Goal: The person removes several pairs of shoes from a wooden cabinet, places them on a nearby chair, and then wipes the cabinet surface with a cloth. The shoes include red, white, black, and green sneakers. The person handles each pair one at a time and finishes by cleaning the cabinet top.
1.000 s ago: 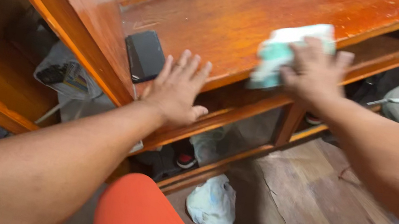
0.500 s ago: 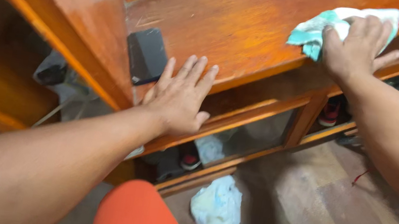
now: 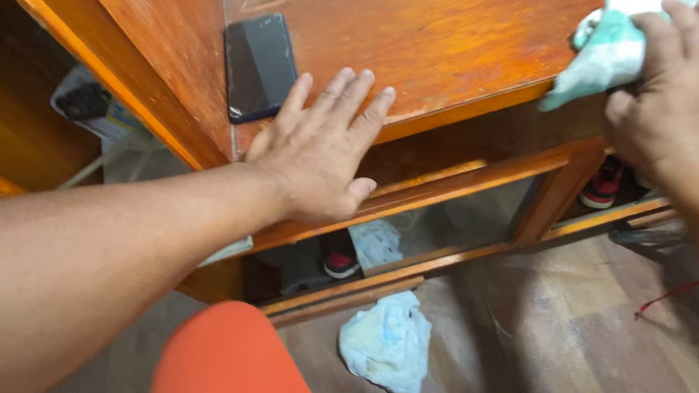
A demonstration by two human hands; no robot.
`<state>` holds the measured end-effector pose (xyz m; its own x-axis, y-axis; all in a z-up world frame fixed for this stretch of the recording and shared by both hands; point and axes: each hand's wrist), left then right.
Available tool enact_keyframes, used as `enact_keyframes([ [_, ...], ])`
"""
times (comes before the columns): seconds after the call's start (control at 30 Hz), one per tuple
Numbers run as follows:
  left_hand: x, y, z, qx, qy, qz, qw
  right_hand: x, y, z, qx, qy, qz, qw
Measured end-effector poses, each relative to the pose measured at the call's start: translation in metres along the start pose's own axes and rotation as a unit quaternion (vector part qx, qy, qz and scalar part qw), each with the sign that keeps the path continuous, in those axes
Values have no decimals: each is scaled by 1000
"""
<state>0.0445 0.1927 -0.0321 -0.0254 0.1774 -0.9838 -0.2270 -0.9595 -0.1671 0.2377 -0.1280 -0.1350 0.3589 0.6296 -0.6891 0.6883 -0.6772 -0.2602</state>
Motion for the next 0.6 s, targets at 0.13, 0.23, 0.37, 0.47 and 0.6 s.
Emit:
enact_keyframes([
  [0.13,-12,-7,-16,1,-7,-6,1000,10,-9,0,-14,16,-13,1000],
  [0.23,0,0,-13,3,11,-18,1000,17,-5,12,-8,-4,14,1000],
  [0.37,-2,-3,-7,3,26,-21,999,12,-8,3,15,-11,13,1000],
  [0.47,0,-10,-13,9,17,-10,1000,0,-7,-6,-52,-46,26,997],
  [0.6,6,-9,-15,-2,19,-12,1000,-12,-6,-14,-33,-115,66,991],
])
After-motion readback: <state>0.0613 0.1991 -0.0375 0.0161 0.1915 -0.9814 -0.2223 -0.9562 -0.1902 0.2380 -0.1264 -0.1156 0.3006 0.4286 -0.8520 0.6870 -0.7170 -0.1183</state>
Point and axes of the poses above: each hand's wrist, its own z-axis away from the middle knuckle, its own x-axis out of the palm, y = z × x, and after that the axes turned 3 degrees about -y, right-handed
